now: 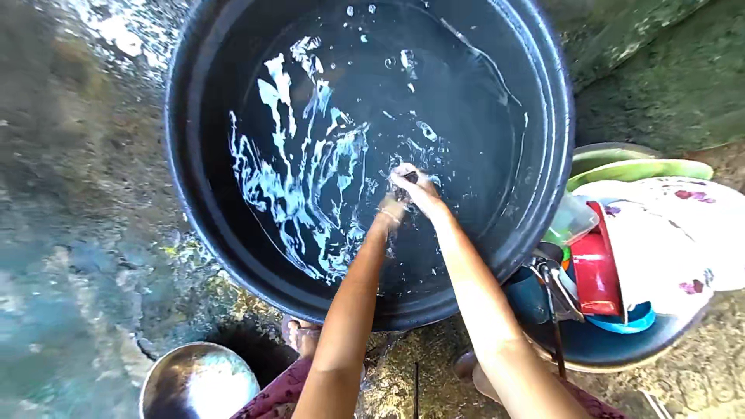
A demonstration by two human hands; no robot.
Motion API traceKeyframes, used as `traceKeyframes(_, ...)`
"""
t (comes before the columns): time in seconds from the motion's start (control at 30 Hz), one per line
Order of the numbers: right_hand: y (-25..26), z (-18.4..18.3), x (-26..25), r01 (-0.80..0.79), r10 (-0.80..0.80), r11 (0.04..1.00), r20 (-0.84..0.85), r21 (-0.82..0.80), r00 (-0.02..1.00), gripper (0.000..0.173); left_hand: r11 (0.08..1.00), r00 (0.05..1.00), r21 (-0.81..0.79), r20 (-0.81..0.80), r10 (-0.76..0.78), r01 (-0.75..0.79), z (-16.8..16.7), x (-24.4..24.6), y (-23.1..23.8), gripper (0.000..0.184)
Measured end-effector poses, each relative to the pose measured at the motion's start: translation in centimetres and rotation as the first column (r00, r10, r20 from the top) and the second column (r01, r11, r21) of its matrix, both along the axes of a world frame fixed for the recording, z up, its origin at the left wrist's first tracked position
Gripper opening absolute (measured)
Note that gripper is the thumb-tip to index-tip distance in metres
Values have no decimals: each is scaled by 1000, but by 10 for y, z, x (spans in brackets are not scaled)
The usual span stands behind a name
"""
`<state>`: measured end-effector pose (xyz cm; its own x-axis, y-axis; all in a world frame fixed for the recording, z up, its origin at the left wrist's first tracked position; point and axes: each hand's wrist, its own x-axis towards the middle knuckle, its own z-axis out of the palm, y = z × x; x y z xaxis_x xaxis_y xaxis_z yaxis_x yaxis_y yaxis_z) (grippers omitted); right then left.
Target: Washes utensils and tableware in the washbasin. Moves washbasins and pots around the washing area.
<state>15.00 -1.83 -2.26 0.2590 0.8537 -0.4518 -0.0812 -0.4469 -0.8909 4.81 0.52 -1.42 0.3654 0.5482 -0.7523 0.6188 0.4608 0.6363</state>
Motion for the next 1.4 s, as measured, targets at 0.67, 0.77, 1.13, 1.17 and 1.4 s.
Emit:
traceKeyframes(0.67, -14, 46, -8, 484, -489, 871, -224, -79, 843, 68, 789, 844, 314, -303, -443, 527, 85, -51, -1, 42)
traceKeyframes(0.77, -42, 101, -31, 297, -291, 953, -423, -55, 858, 70, 745, 905, 521, -315, -286, 417, 119, -57, -13, 39)
traceKeyframes(1.13, -64, 199, -50, 308, -308, 951, -194, -33, 931, 40, 860, 944, 389, -139, -299, 330, 215, -38, -73, 41)
traceKeyframes(1.17, -70, 203, -50, 333, -335, 942, -207, -46, 919, 39, 894, 950, 323, -74, -304, 312, 220, -39, -74, 37)
traceKeyframes(1.4, -118, 227, -25, 634, -577, 771, -360, 55, 733, 27, 840, 830, 150, 140, -539, 521, 243, -30, -84, 14)
